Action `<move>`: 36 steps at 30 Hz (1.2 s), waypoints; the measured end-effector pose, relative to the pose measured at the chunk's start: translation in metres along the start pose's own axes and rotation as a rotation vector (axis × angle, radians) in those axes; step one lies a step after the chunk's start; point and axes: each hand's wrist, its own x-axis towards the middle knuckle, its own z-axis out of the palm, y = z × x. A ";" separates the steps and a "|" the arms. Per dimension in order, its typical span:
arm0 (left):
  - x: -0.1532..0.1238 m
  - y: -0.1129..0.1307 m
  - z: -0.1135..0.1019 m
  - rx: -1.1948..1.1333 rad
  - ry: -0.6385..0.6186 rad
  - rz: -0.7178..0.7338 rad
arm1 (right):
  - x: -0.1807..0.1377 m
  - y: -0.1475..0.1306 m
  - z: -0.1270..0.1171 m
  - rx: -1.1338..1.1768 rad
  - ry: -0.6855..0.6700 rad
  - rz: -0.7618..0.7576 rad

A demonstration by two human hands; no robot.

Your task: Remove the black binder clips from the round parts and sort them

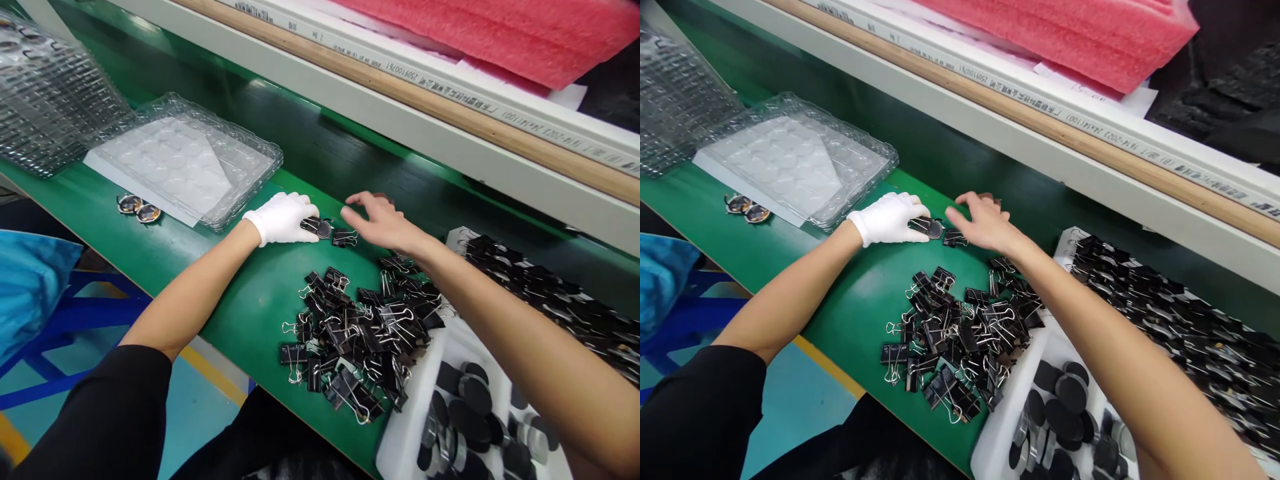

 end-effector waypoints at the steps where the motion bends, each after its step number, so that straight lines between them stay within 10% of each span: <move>1: 0.000 0.000 0.000 0.002 0.004 0.002 | 0.004 -0.003 0.006 0.052 0.098 0.110; 6: 0.000 -0.001 0.002 -0.005 0.011 0.001 | 0.029 -0.014 0.040 0.090 0.258 0.358; 36: 0.006 0.010 0.021 -0.173 0.085 0.024 | 0.030 0.017 0.073 0.107 0.376 0.424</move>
